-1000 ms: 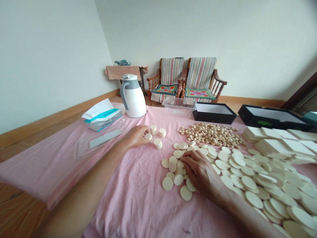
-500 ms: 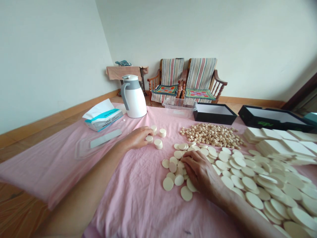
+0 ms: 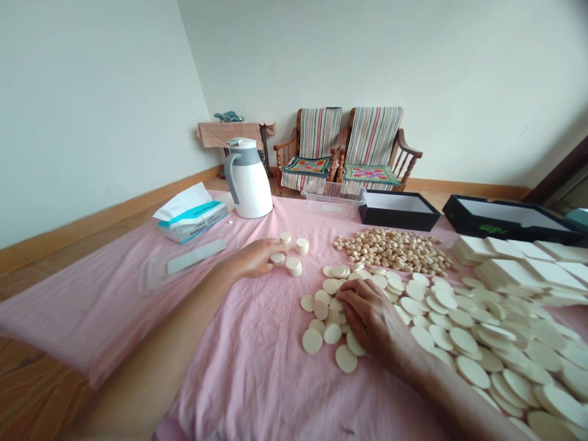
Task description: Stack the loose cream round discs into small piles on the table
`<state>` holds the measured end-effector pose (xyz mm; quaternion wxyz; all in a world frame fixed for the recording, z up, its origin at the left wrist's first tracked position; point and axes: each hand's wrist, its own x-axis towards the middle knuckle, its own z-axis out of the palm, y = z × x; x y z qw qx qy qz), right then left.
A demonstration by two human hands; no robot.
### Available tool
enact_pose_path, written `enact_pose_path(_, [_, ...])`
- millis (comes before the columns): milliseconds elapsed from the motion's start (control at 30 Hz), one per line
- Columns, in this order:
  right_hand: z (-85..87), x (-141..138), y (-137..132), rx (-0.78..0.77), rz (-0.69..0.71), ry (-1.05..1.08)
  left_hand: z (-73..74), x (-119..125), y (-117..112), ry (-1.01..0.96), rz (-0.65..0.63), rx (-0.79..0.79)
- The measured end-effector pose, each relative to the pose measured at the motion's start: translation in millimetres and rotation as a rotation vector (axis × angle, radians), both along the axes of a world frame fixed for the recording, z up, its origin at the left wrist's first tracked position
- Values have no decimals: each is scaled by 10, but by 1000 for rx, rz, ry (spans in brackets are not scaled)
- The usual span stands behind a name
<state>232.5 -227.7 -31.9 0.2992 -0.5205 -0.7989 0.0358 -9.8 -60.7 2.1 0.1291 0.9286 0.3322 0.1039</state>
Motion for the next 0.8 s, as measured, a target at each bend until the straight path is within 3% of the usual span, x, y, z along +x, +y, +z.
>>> enact_pose_path(233, [-15,4,-3,-2,0,-6,-11,15,39,65,-47,22])
enact_pose_path(667, [-33,15,3,13,-1,-15,-27,81,15,115,63,36])
enact_pose_path(800, [-43,18,9,13,4,-12,-59,117,-4,91,172,41])
